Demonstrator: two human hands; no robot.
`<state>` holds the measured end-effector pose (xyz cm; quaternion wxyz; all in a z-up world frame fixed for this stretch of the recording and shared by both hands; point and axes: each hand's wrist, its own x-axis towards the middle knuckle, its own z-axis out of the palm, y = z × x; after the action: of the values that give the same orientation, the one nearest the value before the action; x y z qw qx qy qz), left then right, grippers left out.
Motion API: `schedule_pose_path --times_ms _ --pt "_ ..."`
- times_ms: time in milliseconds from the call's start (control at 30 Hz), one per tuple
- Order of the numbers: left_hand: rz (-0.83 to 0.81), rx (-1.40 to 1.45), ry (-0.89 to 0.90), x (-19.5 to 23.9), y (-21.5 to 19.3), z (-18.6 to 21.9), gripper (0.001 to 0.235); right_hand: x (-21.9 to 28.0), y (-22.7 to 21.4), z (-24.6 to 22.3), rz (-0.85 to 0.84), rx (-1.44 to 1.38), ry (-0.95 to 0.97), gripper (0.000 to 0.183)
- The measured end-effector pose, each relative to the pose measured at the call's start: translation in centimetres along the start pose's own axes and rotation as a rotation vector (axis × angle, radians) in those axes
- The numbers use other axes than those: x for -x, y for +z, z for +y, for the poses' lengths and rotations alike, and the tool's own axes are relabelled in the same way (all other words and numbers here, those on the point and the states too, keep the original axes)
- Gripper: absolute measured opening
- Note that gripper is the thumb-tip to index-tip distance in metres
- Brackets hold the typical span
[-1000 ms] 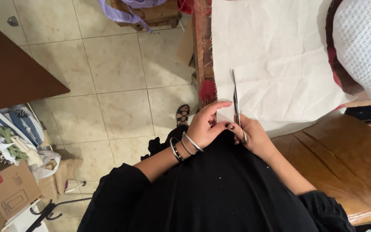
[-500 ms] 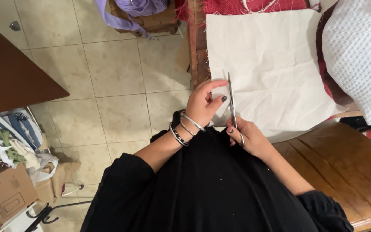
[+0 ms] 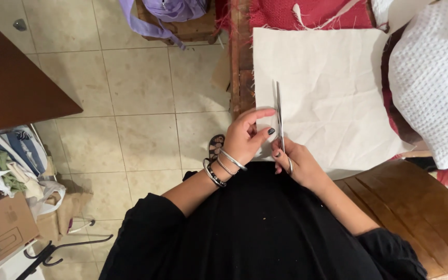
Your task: Cutting small flower or petal shapes out of a white fabric strip using scissors
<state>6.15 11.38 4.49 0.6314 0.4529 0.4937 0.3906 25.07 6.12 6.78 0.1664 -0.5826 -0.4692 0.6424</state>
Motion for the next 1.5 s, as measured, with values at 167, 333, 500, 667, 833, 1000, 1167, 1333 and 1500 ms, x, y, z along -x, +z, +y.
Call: schedule_pose_path --times_ms 167,333,500,667,833,1000,1167,1333,1500 --pt "0.0 0.046 -0.022 0.2 0.4 1.0 0.04 -0.3 -0.1 -1.0 0.016 0.015 0.012 0.036" --pt "-0.015 0.027 -0.004 0.0 0.1 2.0 0.037 -0.1 -0.1 -0.7 0.049 -0.049 0.0 0.035" --pt "0.011 -0.152 0.176 -5.6 -0.6 1.5 0.025 0.6 -0.4 0.1 0.032 0.009 -0.014 0.033" --pt "0.05 -0.234 0.213 -6.4 0.2 2.6 0.035 -0.1 -1.4 -0.7 0.031 -0.016 -0.029 0.033" --pt "0.022 -0.054 0.105 -6.2 0.3 1.5 0.035 -1.5 -2.1 -0.6 -0.005 -0.028 -0.07 0.038" --pt "0.017 -0.015 0.1 -6.2 0.4 2.1 0.042 -0.9 -2.1 -0.2 0.031 -0.07 -0.055 0.035" --pt "-0.003 0.034 0.129 -6.0 0.5 3.1 0.05 -2.9 -3.9 -2.1 -0.037 0.027 -0.102 0.038" --pt "-0.022 0.073 0.131 -5.9 0.5 3.2 0.052 -3.0 -4.2 -2.7 0.016 0.036 -0.097 0.035" --pt "0.006 0.102 0.163 -5.7 1.0 2.2 0.056 -4.2 -4.5 -1.8 -0.024 0.029 -0.108 0.038"
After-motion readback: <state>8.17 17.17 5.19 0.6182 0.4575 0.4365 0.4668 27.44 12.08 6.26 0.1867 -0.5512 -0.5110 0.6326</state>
